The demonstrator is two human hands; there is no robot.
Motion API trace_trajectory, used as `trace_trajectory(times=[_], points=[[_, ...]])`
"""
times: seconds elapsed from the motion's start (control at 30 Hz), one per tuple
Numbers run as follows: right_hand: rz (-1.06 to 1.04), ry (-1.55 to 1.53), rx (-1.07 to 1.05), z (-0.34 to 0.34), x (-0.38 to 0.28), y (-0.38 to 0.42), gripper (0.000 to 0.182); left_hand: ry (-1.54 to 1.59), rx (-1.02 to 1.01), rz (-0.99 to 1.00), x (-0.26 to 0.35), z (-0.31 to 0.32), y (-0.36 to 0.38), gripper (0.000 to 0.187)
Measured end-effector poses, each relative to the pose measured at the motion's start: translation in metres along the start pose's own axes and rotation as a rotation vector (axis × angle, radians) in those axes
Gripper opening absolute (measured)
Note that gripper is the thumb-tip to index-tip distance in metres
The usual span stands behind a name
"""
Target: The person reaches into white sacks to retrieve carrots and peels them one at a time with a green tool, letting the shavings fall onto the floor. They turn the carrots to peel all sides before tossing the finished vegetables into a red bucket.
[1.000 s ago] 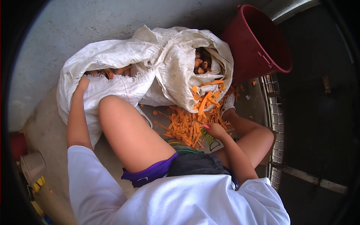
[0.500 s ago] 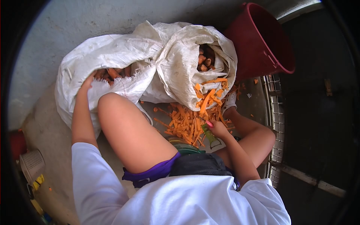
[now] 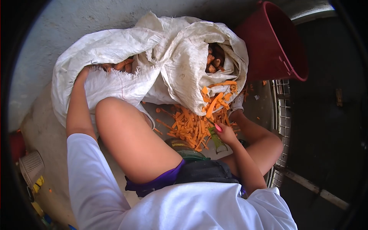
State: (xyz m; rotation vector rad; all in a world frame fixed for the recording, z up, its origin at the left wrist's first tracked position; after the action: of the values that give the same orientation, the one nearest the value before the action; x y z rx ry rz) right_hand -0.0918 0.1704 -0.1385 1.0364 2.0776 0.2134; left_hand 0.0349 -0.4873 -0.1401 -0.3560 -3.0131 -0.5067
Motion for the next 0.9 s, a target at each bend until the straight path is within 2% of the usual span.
trace_trajectory(times=[0.17, 0.2, 0.23, 0.33, 0.37, 0.47, 0.57, 0.67, 0.77, 0.9], points=[[0.033, 0.008, -0.011, -0.004, -0.002, -0.003, 0.026, 0.099, 0.622, 0.143, -0.022, 0.014, -0.04, 0.048], [0.042, 0.009, -0.013, -0.003, -0.002, -0.004, 0.026, 0.107, 0.669, 0.162, -0.026, 0.015, -0.041, 0.048], [0.042, 0.015, -0.016, -0.001, -0.001, -0.005, 0.026, 0.112, 0.616, 0.166, -0.02, 0.007, -0.034, 0.043], [0.046, 0.034, -0.028, 0.0, 0.003, -0.006, 0.025, -0.518, 0.394, 0.13, 0.002, -0.002, -0.022, 0.035], [0.046, 0.036, -0.035, 0.0, 0.003, -0.008, 0.025, -0.486, 0.477, 0.144, -0.003, 0.0, -0.022, 0.033], [0.035, 0.059, -0.043, 0.002, 0.003, -0.009, 0.025, -0.478, 0.255, 0.063, 0.0, -0.004, -0.018, 0.035], [0.033, 0.07, -0.038, 0.005, 0.008, -0.011, 0.026, -0.355, 0.409, 0.098, -0.019, 0.016, -0.045, 0.037], [0.035, 0.064, -0.027, 0.004, 0.006, -0.009, 0.026, 0.068, 0.527, 0.293, -0.024, 0.013, -0.036, 0.037], [0.036, 0.072, -0.023, 0.002, 0.001, -0.007, 0.026, -0.013, 0.386, 0.305, -0.02, 0.024, -0.034, 0.038], [0.045, 0.112, -0.075, 0.005, 0.002, -0.008, 0.025, -0.092, 0.366, 0.245, -0.018, 0.023, -0.036, 0.038]])
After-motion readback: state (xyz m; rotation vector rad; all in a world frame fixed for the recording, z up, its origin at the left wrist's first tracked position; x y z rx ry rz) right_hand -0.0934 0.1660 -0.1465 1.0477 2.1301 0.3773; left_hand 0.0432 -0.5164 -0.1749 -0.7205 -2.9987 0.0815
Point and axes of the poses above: each hand's wrist, its own y-axis away from the middle knuckle, its own z-axis out of the palm, x = y × z, the point moved 6 cm from there along -y, towards the middle knuckle, and after that the axes turned 15 degrees about -z, right-handed, at the moved point
